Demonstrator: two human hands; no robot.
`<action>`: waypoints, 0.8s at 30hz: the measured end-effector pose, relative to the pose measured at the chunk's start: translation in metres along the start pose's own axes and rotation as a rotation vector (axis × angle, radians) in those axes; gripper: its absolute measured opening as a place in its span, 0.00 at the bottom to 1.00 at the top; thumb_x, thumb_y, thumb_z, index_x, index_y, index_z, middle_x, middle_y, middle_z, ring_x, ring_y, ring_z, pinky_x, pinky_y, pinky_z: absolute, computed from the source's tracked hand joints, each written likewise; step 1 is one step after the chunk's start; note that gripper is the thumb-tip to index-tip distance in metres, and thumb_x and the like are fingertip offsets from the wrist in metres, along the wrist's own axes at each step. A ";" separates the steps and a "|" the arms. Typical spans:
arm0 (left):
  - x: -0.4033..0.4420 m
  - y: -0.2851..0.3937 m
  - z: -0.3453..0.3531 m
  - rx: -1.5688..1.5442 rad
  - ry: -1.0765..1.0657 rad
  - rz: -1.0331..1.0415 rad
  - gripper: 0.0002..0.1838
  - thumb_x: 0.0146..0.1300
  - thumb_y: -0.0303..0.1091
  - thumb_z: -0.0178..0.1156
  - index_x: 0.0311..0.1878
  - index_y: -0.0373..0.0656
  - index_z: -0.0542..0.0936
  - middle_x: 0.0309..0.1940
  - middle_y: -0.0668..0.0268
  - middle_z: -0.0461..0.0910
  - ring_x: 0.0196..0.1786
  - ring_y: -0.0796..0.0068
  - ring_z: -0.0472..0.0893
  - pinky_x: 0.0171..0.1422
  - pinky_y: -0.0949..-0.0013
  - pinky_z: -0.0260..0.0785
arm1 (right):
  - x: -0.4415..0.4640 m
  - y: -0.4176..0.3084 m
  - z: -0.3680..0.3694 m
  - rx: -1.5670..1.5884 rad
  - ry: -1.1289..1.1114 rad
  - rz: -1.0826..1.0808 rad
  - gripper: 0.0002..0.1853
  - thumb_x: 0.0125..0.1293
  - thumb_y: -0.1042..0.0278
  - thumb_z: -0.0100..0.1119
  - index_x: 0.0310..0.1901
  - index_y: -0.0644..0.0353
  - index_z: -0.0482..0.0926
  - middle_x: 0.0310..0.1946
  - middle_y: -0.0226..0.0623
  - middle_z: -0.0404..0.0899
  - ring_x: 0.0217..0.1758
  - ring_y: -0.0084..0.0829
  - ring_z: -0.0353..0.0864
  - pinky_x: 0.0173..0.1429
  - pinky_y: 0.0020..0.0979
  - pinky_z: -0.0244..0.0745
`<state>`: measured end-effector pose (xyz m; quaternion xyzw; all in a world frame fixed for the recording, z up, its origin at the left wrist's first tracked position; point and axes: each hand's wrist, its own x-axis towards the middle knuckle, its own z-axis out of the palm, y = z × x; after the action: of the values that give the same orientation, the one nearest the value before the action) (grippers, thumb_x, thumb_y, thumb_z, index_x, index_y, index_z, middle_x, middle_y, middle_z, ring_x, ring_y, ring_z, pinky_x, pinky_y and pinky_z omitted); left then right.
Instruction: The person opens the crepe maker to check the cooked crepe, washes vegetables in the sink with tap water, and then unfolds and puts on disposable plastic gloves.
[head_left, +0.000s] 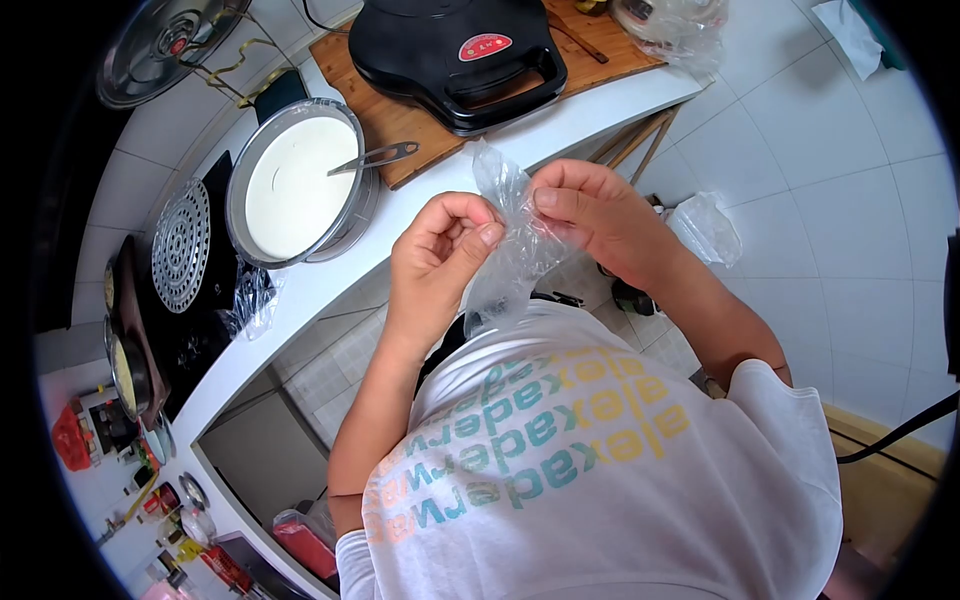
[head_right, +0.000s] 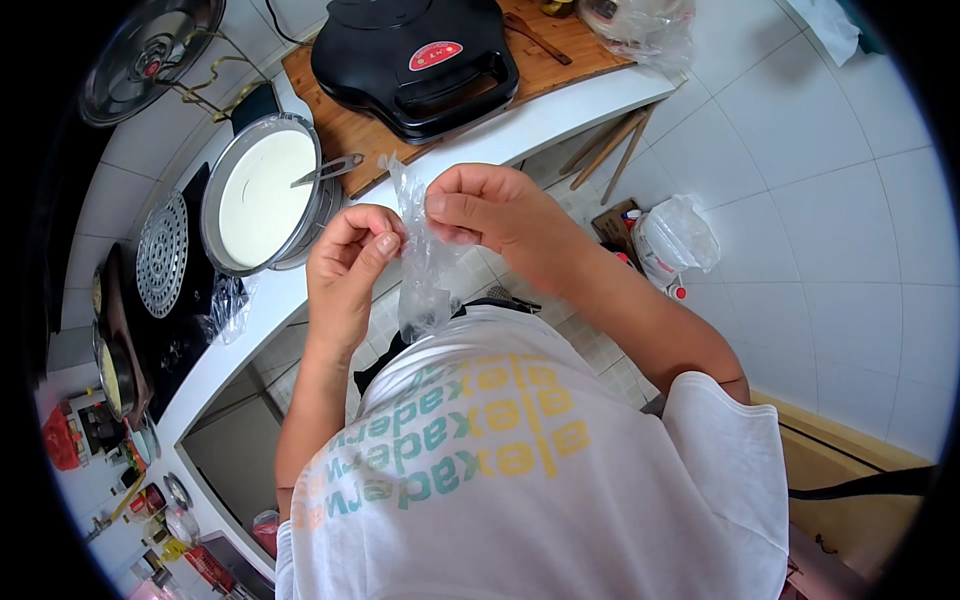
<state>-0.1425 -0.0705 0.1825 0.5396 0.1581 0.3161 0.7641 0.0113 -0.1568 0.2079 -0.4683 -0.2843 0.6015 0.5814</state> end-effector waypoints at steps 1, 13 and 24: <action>0.001 -0.001 0.000 0.101 0.026 0.043 0.05 0.56 0.24 0.56 0.36 0.37 0.73 0.30 0.71 0.72 0.33 0.86 0.70 0.39 0.83 0.63 | 0.000 -0.001 0.001 -0.005 0.007 0.002 0.04 0.60 0.70 0.51 0.33 0.60 0.73 0.27 0.23 0.70 0.32 0.14 0.67 0.38 0.18 0.64; -0.001 0.007 0.003 0.097 0.015 -0.092 0.06 0.53 0.22 0.59 0.36 0.35 0.75 0.29 0.67 0.76 0.30 0.84 0.75 0.37 0.82 0.67 | 0.002 0.000 0.007 -0.237 -0.028 -0.069 0.04 0.59 0.70 0.53 0.31 0.60 0.72 0.25 0.22 0.70 0.30 0.13 0.66 0.37 0.17 0.63; -0.001 0.004 -0.002 -0.002 0.014 -0.087 0.06 0.56 0.23 0.57 0.36 0.33 0.76 0.29 0.64 0.77 0.30 0.80 0.76 0.37 0.80 0.70 | 0.005 0.010 0.003 -0.091 -0.032 -0.044 0.08 0.63 0.65 0.49 0.32 0.61 0.72 0.26 0.23 0.69 0.29 0.15 0.64 0.37 0.19 0.62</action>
<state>-0.1454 -0.0683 0.1854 0.5294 0.1863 0.2865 0.7765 0.0052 -0.1526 0.1992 -0.4783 -0.3311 0.5824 0.5679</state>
